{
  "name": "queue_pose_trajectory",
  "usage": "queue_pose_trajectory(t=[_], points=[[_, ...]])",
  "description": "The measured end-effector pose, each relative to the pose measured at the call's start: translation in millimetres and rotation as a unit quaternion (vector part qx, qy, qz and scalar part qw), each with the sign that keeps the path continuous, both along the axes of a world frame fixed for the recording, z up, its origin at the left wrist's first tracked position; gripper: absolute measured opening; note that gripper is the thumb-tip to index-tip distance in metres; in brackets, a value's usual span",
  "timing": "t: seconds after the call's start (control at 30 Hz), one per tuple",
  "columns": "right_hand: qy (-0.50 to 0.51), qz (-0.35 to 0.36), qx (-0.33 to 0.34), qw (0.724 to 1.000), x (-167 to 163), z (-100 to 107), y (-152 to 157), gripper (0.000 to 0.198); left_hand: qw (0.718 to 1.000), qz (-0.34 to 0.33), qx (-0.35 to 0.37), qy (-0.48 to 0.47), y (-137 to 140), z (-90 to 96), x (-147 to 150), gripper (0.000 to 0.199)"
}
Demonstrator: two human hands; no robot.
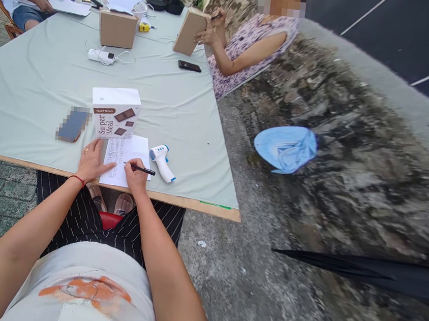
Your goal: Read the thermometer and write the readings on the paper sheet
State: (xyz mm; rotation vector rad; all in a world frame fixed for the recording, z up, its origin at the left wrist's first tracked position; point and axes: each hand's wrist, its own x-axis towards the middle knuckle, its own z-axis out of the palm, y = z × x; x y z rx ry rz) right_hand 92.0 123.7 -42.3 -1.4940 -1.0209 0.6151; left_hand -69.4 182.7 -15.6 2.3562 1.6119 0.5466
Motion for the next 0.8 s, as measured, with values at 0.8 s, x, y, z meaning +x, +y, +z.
queue_pose_trajectory(t=[0.8], points=[[-0.404,-0.053,-0.069,0.911,79,0,11,0.044,0.978,0.063,-0.014,-0.201,63,-6.5,-11,0.099]])
